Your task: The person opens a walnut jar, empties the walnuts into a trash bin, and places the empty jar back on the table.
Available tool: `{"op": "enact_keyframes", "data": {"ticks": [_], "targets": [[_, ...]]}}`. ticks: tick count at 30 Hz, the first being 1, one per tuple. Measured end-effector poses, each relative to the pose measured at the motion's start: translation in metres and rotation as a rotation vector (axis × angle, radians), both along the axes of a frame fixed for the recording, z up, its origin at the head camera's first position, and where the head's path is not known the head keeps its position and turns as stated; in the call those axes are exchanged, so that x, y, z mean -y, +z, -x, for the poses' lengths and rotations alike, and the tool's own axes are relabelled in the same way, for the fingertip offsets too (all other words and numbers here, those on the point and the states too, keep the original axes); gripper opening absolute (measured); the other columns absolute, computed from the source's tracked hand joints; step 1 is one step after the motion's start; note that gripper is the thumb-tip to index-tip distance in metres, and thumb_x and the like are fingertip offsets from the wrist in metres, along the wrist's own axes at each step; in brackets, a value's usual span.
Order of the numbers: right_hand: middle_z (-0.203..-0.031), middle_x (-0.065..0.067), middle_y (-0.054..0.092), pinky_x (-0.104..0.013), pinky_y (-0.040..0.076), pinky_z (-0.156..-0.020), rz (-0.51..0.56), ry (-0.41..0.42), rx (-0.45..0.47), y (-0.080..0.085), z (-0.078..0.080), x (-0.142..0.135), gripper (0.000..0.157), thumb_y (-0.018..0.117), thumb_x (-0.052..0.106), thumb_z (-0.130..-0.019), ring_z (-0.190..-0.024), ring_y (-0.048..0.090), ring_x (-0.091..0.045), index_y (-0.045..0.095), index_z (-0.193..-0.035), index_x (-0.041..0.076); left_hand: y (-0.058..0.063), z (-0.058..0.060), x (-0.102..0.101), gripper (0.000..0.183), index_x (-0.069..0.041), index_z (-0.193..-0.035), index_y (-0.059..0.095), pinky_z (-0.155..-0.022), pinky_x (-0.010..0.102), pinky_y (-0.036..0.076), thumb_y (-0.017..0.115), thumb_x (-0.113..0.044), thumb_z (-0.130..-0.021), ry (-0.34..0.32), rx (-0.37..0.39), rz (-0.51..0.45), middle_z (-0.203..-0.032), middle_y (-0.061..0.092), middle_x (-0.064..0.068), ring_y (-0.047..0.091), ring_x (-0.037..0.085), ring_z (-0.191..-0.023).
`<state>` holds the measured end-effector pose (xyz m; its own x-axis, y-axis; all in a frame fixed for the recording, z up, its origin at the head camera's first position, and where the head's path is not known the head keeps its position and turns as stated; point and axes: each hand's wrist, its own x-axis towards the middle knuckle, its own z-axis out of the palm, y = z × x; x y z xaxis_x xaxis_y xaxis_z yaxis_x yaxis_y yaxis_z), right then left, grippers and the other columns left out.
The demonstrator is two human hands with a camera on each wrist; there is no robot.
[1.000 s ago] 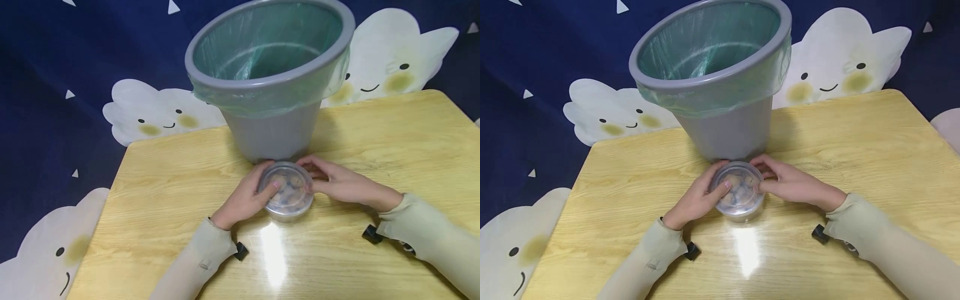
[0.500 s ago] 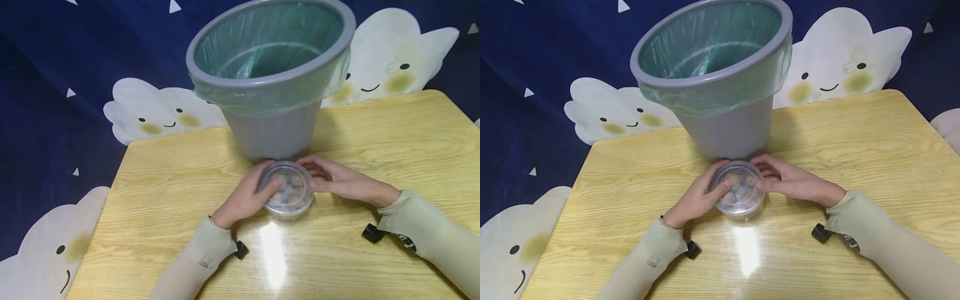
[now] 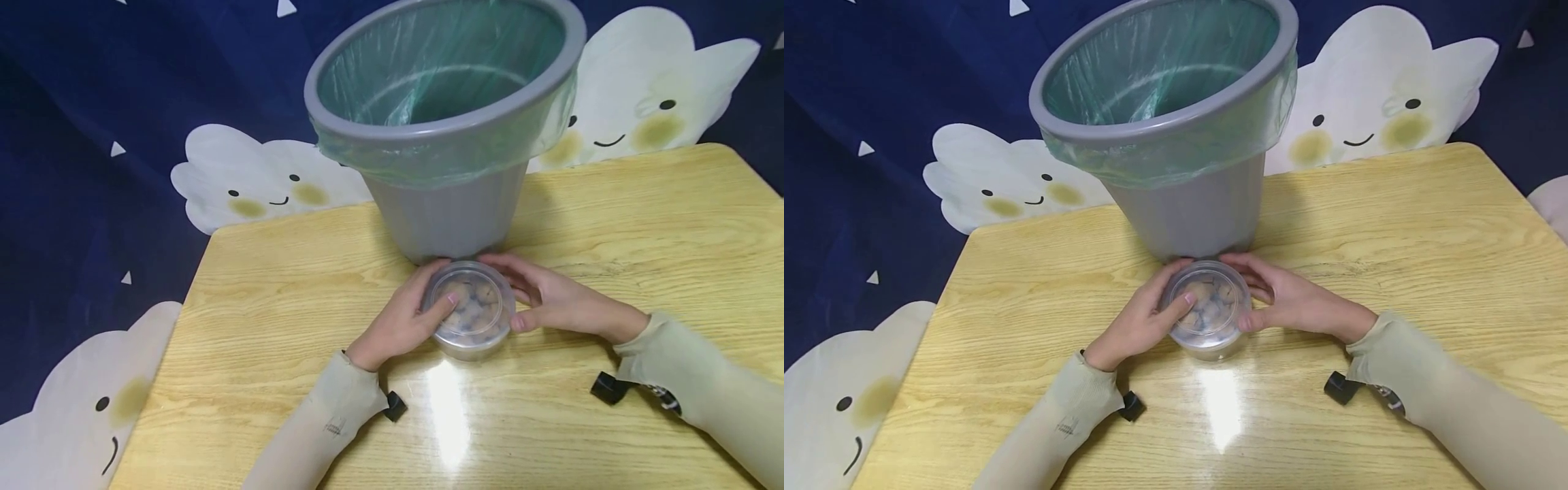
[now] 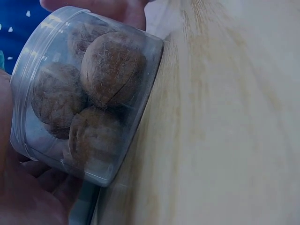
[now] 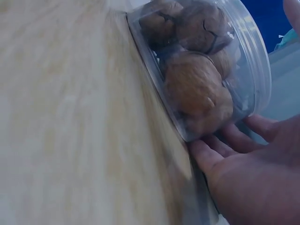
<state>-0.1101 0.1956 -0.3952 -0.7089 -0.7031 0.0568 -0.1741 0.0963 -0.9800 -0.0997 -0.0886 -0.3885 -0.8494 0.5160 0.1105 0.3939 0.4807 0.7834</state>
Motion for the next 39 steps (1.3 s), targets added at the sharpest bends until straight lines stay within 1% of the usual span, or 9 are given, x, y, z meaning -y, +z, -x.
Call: {"op": "enact_keyframes", "data": {"ticks": [3,7,11,17,22,24,32,35,39], "targets": [[-0.169,-0.021,0.025,-0.012,0.039,-0.112,0.036,0.005,0.012,-0.001,0.000,0.002,0.096,0.083,0.028,-0.088,-0.142,0.041,0.012,0.025,-0.164,0.014,0.001,0.000,0.000,0.056,-0.012,-0.154,0.041,-0.125,0.043,0.037,0.058,-0.030,-0.103,-0.001,0.000,0.000,-0.153,0.052,0.009,0.049,0.025,-0.146],[-0.168,-0.024,0.025,-0.012,0.038,-0.114,0.083,0.001,0.020,-0.003,0.000,0.005,0.098,0.084,0.019,-0.087,-0.143,0.041,0.010,0.025,-0.163,0.009,0.001,0.001,0.001,0.057,-0.012,-0.154,0.041,-0.125,0.044,0.037,0.058,-0.031,-0.103,0.006,0.005,0.002,-0.153,0.052,0.009,0.049,0.025,-0.146],[-0.167,-0.021,0.028,-0.013,0.039,-0.114,0.116,-0.001,0.034,-0.004,0.001,0.007,0.099,0.085,0.015,-0.085,-0.144,0.043,0.008,0.025,-0.162,0.006,0.000,0.001,0.003,0.057,-0.012,-0.154,0.042,-0.125,0.045,0.037,0.058,-0.031,-0.103,0.014,0.008,-0.003,-0.153,0.051,0.009,0.049,0.025,-0.146],[-0.166,-0.018,0.032,-0.011,0.038,-0.114,0.120,-0.022,0.033,-0.009,0.002,0.008,0.103,0.090,0.023,-0.081,-0.143,0.042,0.008,0.028,-0.162,0.005,0.000,0.001,0.003,0.057,-0.012,-0.154,0.042,-0.125,0.044,0.037,0.058,-0.031,-0.103,0.007,0.003,-0.014,-0.153,0.052,0.009,0.050,0.025,-0.145],[-0.160,-0.008,0.044,-0.010,0.037,-0.114,0.080,-0.049,-0.013,-0.012,0.001,0.012,0.108,0.095,0.029,-0.073,-0.142,0.045,0.004,0.034,-0.160,0.012,-0.001,0.002,0.002,0.058,-0.012,-0.155,0.041,-0.125,0.045,0.038,0.058,-0.031,-0.103,-0.001,0.006,-0.006,-0.154,0.051,0.009,0.049,0.026,-0.146],[-0.159,-0.008,0.046,-0.011,0.036,-0.115,0.054,-0.045,-0.048,-0.013,0.000,0.013,0.110,0.097,0.029,-0.070,-0.142,0.046,0.001,0.035,-0.160,0.014,0.000,0.002,0.001,0.058,-0.012,-0.155,0.041,-0.124,0.045,0.038,0.058,-0.032,-0.104,-0.001,0.014,-0.002,-0.155,0.050,0.010,0.048,0.026,-0.146],[-0.156,-0.001,0.049,-0.008,0.031,-0.112,-0.164,-0.087,-0.193,-0.007,-0.004,0.018,0.128,0.104,0.018,-0.052,-0.137,0.047,0.003,0.034,-0.159,0.026,-0.001,0.002,0.000,0.059,-0.015,-0.156,0.041,-0.124,0.044,0.038,0.057,-0.034,-0.103,0.004,0.031,0.008,-0.155,0.050,0.009,0.048,0.024,-0.147],[-0.158,-0.003,0.047,-0.008,0.030,-0.113,-0.201,-0.071,-0.214,-0.005,-0.003,0.019,0.133,0.104,0.019,-0.050,-0.142,0.047,-0.008,0.030,-0.161,0.027,0.000,0.002,0.001,0.058,-0.015,-0.156,0.041,-0.124,0.043,0.038,0.057,-0.034,-0.103,0.001,0.024,0.004,-0.155,0.051,0.008,0.048,0.024,-0.146],[-0.157,-0.005,0.048,-0.012,0.030,-0.114,-0.292,-0.073,-0.250,-0.001,-0.002,0.019,0.132,0.105,0.029,-0.051,-0.143,0.048,-0.028,0.030,-0.160,0.027,0.001,0.001,0.003,0.058,-0.014,-0.156,0.041,-0.125,0.043,0.038,0.057,-0.032,-0.104,-0.003,0.011,0.003,-0.154,0.052,0.008,0.049,0.024,-0.146]]}}
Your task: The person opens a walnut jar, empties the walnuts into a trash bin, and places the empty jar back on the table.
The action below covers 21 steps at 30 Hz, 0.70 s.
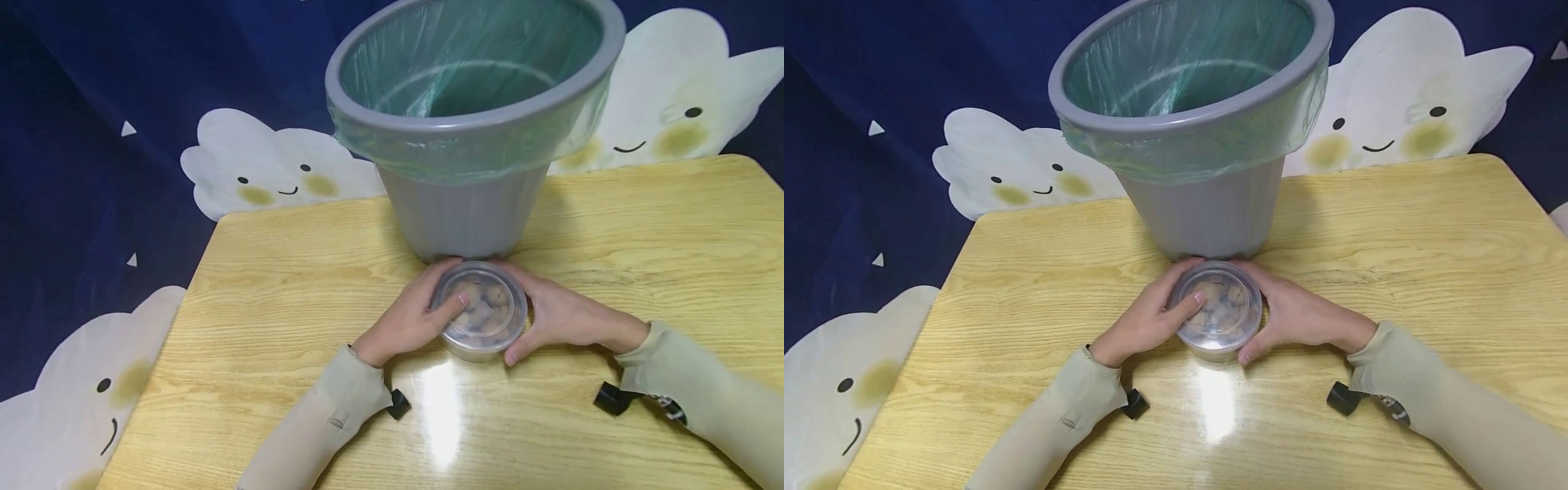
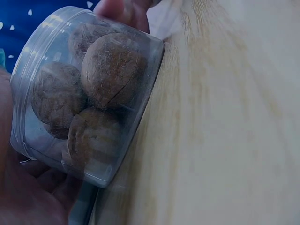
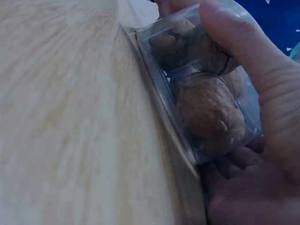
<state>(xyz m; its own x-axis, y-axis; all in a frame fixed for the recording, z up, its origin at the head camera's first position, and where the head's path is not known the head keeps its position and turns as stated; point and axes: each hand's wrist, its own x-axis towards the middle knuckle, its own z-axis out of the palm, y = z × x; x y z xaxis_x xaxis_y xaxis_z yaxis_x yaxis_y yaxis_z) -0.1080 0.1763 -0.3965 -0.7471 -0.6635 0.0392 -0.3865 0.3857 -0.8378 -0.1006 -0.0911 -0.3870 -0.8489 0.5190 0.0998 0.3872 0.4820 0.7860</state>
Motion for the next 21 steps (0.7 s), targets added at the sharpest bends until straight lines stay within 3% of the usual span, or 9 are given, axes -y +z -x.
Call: {"op": "enact_keyframes", "data": {"ticks": [4,12,17,21], "targets": [[-0.155,-0.005,0.051,-0.019,0.034,-0.115,-0.059,-0.027,-0.032,0.0021,0.0004,-0.0011,0.129,0.104,0.040,-0.052,-0.141,0.050,-0.031,0.033,-0.159,0.027,0.0018,0.0000,-0.0002,0.058,-0.014,-0.156,0.041,-0.125,0.043,0.036,0.058,-0.031,-0.103,-0.001,0.004,-0.006,-0.156,0.051,0.009,0.048,0.025,-0.147],[-0.155,0.005,0.050,-0.013,0.032,-0.114,-0.034,-0.063,0.000,0.0016,-0.0016,0.0006,0.127,0.104,0.041,-0.051,-0.142,0.049,-0.020,0.035,-0.157,0.035,0.0011,0.0010,-0.0006,0.058,-0.013,-0.156,0.040,-0.126,0.042,0.036,0.057,-0.031,-0.104,-0.009,0.005,-0.022,-0.156,0.050,0.008,0.048,0.024,-0.147],[-0.153,0.005,0.052,-0.020,0.035,-0.115,-0.039,-0.077,0.007,-0.0013,-0.0030,-0.0006,0.126,0.104,0.042,-0.050,-0.141,0.050,-0.020,0.037,-0.156,0.034,-0.0021,0.0009,-0.0013,0.057,-0.014,-0.156,0.041,-0.126,0.043,0.036,0.057,-0.032,-0.104,-0.006,0.007,-0.014,-0.155,0.051,0.008,0.048,0.024,-0.147],[-0.154,0.000,0.053,-0.036,0.038,-0.118,-0.044,-0.062,-0.001,-0.0032,-0.0018,-0.0005,0.125,0.103,0.043,-0.053,-0.141,0.051,-0.026,0.036,-0.158,0.030,-0.0028,0.0004,-0.0007,0.057,-0.014,-0.156,0.041,-0.126,0.042,0.036,0.057,-0.032,-0.104,-0.004,0.005,-0.015,-0.155,0.051,0.008,0.048,0.024,-0.147]]}}
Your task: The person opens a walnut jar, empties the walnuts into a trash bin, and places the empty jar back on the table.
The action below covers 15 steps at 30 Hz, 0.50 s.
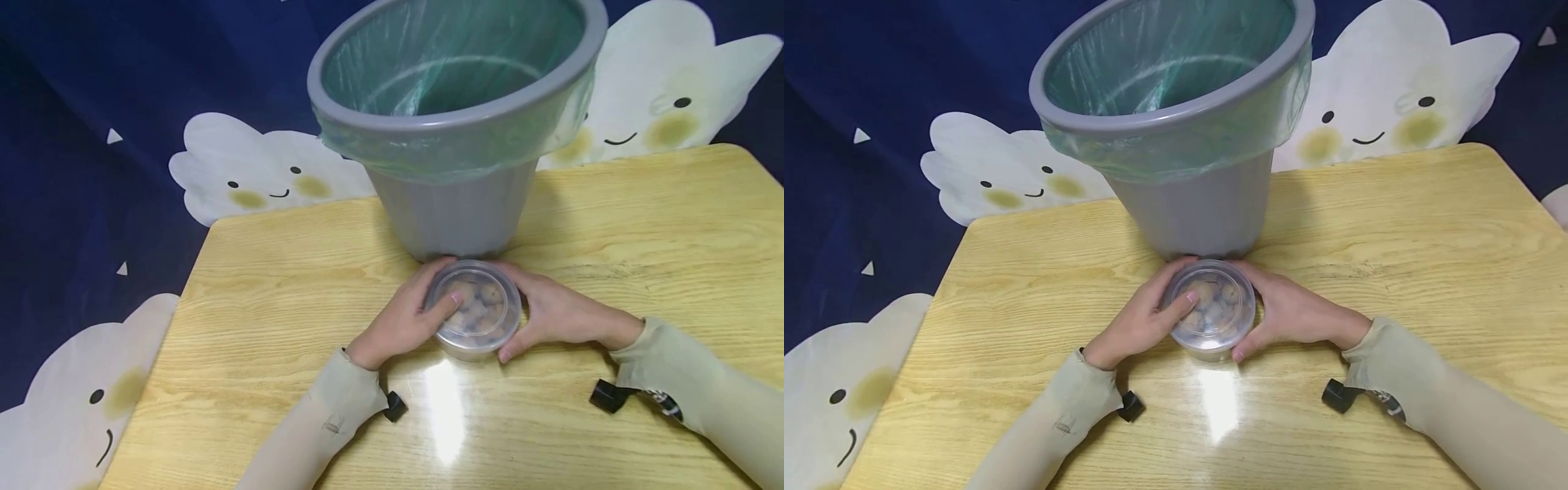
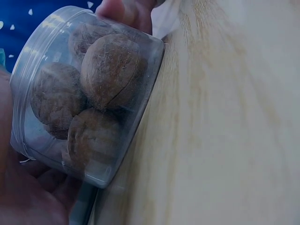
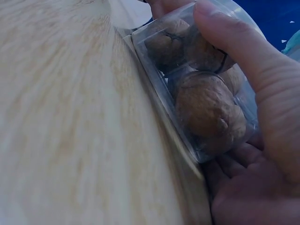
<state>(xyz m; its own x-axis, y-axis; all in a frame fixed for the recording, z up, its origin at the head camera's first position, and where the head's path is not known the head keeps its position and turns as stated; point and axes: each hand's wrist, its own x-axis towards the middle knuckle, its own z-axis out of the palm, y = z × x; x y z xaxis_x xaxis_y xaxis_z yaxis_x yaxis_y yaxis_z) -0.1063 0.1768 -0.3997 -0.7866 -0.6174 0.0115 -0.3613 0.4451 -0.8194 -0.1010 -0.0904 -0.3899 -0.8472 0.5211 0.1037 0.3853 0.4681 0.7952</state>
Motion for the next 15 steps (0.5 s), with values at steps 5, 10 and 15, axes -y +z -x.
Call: {"op": "enact_keyframes", "data": {"ticks": [5,10,15], "targets": [[-0.154,-0.003,0.052,-0.043,0.039,-0.118,-0.005,0.014,-0.003,-0.0015,0.0009,0.0003,0.124,0.102,0.044,-0.055,-0.142,0.051,-0.028,0.035,-0.158,0.026,0.0001,-0.0012,0.0008,0.057,-0.013,-0.156,0.041,-0.126,0.042,0.036,0.057,-0.032,-0.104,0.004,-0.005,-0.006,-0.155,0.051,0.008,0.048,0.023,-0.147],[-0.154,0.000,0.053,-0.035,0.040,-0.117,-0.002,0.006,-0.004,-0.0023,-0.0001,-0.0004,0.123,0.102,0.044,-0.054,-0.141,0.051,-0.025,0.037,-0.157,0.027,0.0010,-0.0015,0.0006,0.058,-0.014,-0.156,0.041,-0.126,0.042,0.035,0.057,-0.033,-0.104,0.001,0.014,-0.005,-0.156,0.050,0.007,0.047,0.023,-0.148],[-0.152,-0.003,0.055,-0.034,0.041,-0.116,-0.007,0.023,-0.034,-0.0018,0.0006,-0.0022,0.123,0.102,0.045,-0.056,-0.139,0.053,-0.027,0.037,-0.158,0.023,0.0027,-0.0007,0.0002,0.057,-0.015,-0.156,0.041,-0.126,0.043,0.036,0.058,-0.033,-0.104,0.001,0.021,-0.008,-0.156,0.050,0.007,0.047,0.022,-0.148]]}}
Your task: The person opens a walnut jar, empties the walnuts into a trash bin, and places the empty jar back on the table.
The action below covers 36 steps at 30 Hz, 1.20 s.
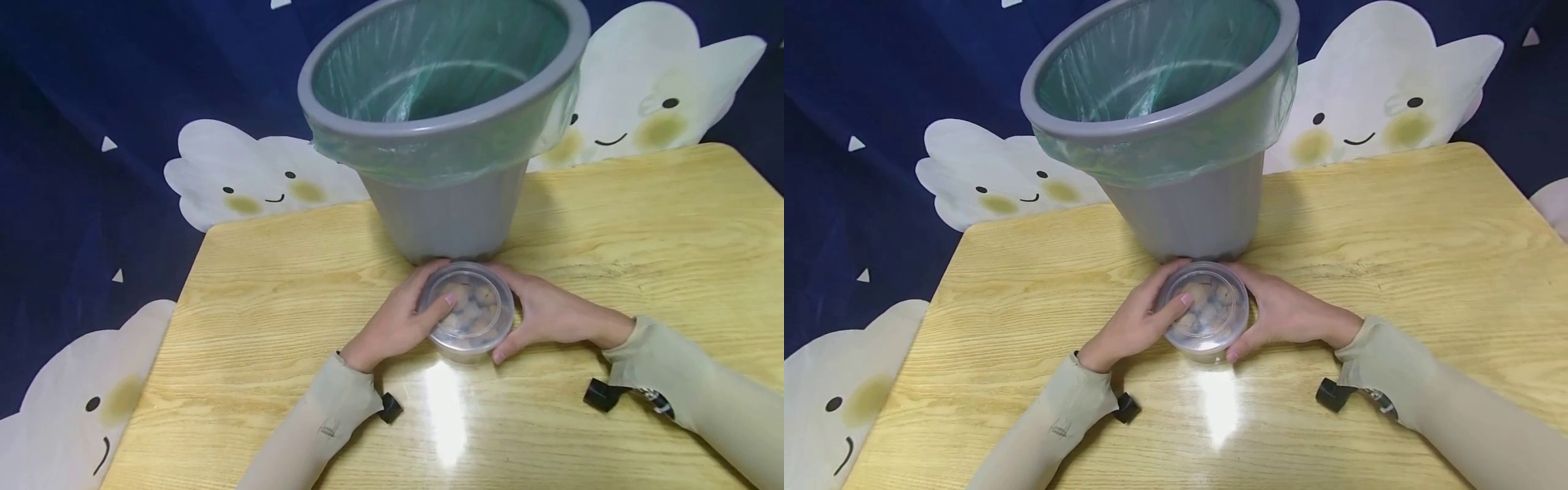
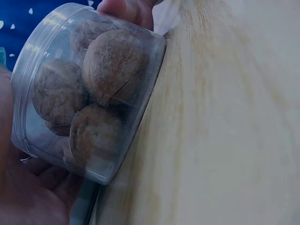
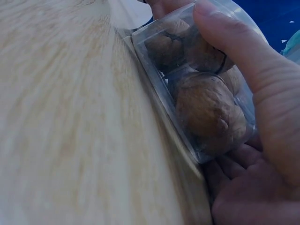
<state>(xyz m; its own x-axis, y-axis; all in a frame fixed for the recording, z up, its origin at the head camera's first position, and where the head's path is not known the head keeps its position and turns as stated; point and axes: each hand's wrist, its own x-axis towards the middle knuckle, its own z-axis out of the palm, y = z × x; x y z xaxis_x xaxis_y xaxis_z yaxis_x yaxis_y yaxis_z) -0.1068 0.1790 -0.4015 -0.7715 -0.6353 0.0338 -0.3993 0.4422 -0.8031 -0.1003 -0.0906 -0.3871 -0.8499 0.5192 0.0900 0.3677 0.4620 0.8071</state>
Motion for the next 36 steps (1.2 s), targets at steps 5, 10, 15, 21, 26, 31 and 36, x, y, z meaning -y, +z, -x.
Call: {"op": "enact_keyframes", "data": {"ticks": [5,10,15,21,26,31,36], "targets": [[-0.152,-0.003,0.055,-0.039,0.041,-0.116,0.001,0.005,-0.018,0.002,0.002,-0.001,0.123,0.102,0.045,-0.055,-0.139,0.054,-0.027,0.036,-0.158,0.024,0.003,0.002,-0.001,0.058,-0.014,-0.156,0.042,-0.126,0.043,0.036,0.059,-0.032,-0.103,-0.004,-0.015,0.007,-0.156,0.051,0.008,0.048,0.023,-0.148],[-0.154,0.000,0.052,-0.038,0.039,-0.119,0.025,0.005,-0.007,0.001,0.002,-0.001,0.125,0.102,0.044,-0.054,-0.141,0.051,-0.025,0.035,-0.159,0.028,0.006,0.003,-0.001,0.060,-0.015,-0.157,0.041,-0.125,0.043,0.038,0.059,-0.036,-0.103,-0.007,-0.038,0.060,-0.157,0.051,0.008,0.048,0.023,-0.148],[-0.155,0.003,0.052,-0.036,0.039,-0.119,0.038,0.002,0.001,-0.002,0.000,0.002,0.125,0.102,0.046,-0.053,-0.142,0.051,-0.023,0.035,-0.158,0.031,0.009,0.000,0.003,0.061,-0.017,-0.157,0.043,-0.123,0.043,0.041,0.059,-0.041,-0.103,0.000,-0.062,0.118,-0.156,0.052,0.005,0.050,0.022,-0.146],[-0.154,0.004,0.053,-0.045,0.039,-0.120,0.031,0.020,0.012,-0.003,-0.001,0.006,0.125,0.101,0.049,-0.053,-0.141,0.051,-0.022,0.035,-0.158,0.032,0.013,-0.005,0.009,0.062,-0.014,-0.156,0.045,-0.122,0.044,0.042,0.058,-0.044,-0.103,0.004,-0.173,0.211,-0.155,0.054,0.006,0.051,0.023,-0.146],[-0.154,0.003,0.053,-0.053,0.037,-0.120,0.030,0.022,0.019,0.000,-0.002,0.006,0.124,0.101,0.049,-0.054,-0.142,0.051,-0.023,0.036,-0.158,0.031,0.021,-0.008,0.013,0.062,-0.011,-0.154,0.048,-0.120,0.043,0.044,0.061,-0.043,-0.102,0.003,-0.232,0.228,-0.153,0.056,0.008,0.053,0.024,-0.144],[-0.154,0.005,0.053,-0.058,0.036,-0.121,0.042,0.019,0.023,0.001,-0.001,0.003,0.125,0.101,0.049,-0.052,-0.143,0.051,-0.023,0.035,-0.158,0.034,0.030,-0.009,0.011,0.056,-0.011,-0.149,0.053,-0.117,0.042,0.047,0.062,-0.039,-0.102,-0.019,-0.301,0.208,-0.149,0.059,0.006,0.056,0.022,-0.141],[-0.154,0.003,0.053,-0.060,0.038,-0.119,0.051,0.027,0.008,0.000,0.000,0.000,0.124,0.101,0.047,-0.054,-0.141,0.053,-0.026,0.035,-0.158,0.032,0.034,-0.007,0.002,0.049,-0.011,-0.144,0.059,-0.117,0.036,0.047,0.065,-0.034,-0.101,-0.123,-0.416,0.169,-0.147,0.061,0.006,0.058,0.020,-0.138]]}}
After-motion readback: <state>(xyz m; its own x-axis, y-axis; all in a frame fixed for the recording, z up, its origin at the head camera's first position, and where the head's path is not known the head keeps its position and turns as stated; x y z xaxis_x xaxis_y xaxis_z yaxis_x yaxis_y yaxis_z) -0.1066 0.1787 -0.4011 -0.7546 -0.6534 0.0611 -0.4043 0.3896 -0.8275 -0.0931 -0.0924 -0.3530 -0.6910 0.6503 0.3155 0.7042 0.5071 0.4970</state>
